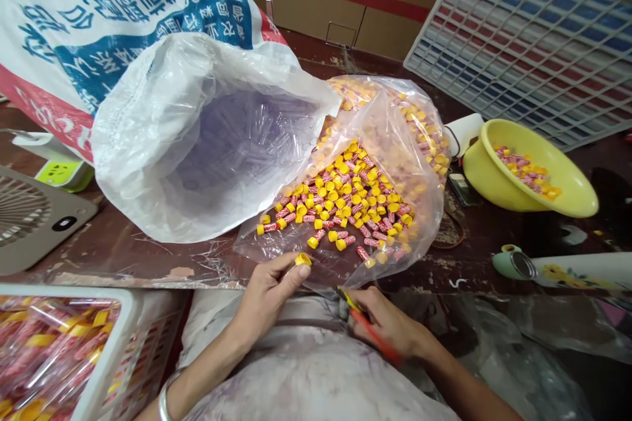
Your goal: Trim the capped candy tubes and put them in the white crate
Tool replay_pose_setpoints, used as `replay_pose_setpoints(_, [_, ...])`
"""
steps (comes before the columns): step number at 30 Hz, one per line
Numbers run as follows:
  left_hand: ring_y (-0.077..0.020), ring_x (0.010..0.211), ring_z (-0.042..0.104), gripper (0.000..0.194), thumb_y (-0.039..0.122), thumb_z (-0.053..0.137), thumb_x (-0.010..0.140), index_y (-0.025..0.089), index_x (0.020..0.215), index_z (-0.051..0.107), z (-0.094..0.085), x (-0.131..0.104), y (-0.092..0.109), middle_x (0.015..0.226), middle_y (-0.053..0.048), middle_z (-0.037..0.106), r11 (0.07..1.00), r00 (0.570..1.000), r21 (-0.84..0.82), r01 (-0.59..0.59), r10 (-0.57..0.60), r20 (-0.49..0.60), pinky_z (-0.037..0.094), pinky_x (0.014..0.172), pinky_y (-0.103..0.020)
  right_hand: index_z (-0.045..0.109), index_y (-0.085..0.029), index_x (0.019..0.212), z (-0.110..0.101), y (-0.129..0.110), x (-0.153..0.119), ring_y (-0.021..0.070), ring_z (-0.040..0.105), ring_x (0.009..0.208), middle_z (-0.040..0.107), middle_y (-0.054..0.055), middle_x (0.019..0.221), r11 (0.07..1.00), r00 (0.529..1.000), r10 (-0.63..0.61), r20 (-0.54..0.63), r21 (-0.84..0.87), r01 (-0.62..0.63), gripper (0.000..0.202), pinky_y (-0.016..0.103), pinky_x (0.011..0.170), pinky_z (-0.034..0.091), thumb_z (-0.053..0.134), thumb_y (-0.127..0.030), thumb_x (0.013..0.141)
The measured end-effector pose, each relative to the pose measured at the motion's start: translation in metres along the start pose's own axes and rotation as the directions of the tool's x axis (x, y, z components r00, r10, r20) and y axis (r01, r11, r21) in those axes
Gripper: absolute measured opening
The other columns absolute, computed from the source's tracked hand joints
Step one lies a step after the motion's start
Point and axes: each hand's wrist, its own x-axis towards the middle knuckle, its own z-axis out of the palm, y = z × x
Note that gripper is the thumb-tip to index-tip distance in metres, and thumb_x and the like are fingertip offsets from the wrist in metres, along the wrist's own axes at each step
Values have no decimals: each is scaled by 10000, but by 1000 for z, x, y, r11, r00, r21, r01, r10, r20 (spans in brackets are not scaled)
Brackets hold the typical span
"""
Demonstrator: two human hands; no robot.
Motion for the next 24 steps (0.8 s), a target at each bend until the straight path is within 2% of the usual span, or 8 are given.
replay_pose_setpoints(3, [-166,754,520,349,479,614,877,155,941,727,-3,-2,-2,789,-11,626,1000,999,-10,10,-10,-34,407,696,-245,342,-231,692,-4,7,0,114,281,551,305,-58,604,990,997,22,-75,143,-11,201,252,529,261,445,-346,822])
replay_pose_setpoints(5, [-154,716,491,368,480,613,879,155,1009,726,-5,-2,-4,776,-6,612,999,999,-36,3,-5,-40,395,677,-246,337,-231,703,-8,6,-3,118,291,577,325,-55,633,998,987,22,-162,61,-12,210,253,548,270,466,-330,836])
replay_pose_setpoints(7, [-144,682,456,389,479,613,878,153,1059,724,-5,-2,-5,752,2,593,999,1000,-39,0,-1,-30,374,647,-243,406,-224,769,-12,1,-7,126,321,604,393,-51,663,993,979,20,-201,-112,-43,112,258,584,286,482,-272,836])
replay_pose_setpoints(9, [-147,691,459,395,470,628,872,158,1094,722,-4,0,-6,760,0,597,1000,1000,-27,1,-2,-15,376,649,-244,475,-215,887,-12,-4,-9,140,370,623,474,-39,698,952,983,28,-182,-294,-82,65,268,615,298,491,-240,830])
replay_pose_setpoints(12, [-150,708,484,387,458,605,899,172,1138,708,-2,1,-6,757,4,600,999,1000,-36,-10,10,8,395,667,-243,512,-191,1011,-9,-9,-10,180,462,693,562,10,789,874,987,31,-160,-475,-104,200,289,670,332,512,-251,820])
replay_pose_setpoints(17, [-126,617,486,366,453,606,907,146,1089,685,1,-1,-6,660,30,563,998,998,-62,22,-18,66,390,605,-231,520,-161,1184,-7,-16,-9,238,565,829,648,89,970,829,992,55,-114,-549,-109,352,326,765,389,508,-273,851])
replay_pose_setpoints(24, [-98,528,402,362,454,647,864,140,1043,637,3,-2,-6,586,69,471,990,995,-126,63,-52,90,349,523,-217,534,-158,1183,-7,-22,-8,286,604,924,672,124,1061,809,990,98,-99,-572,-137,347,366,819,410,509,-314,874])
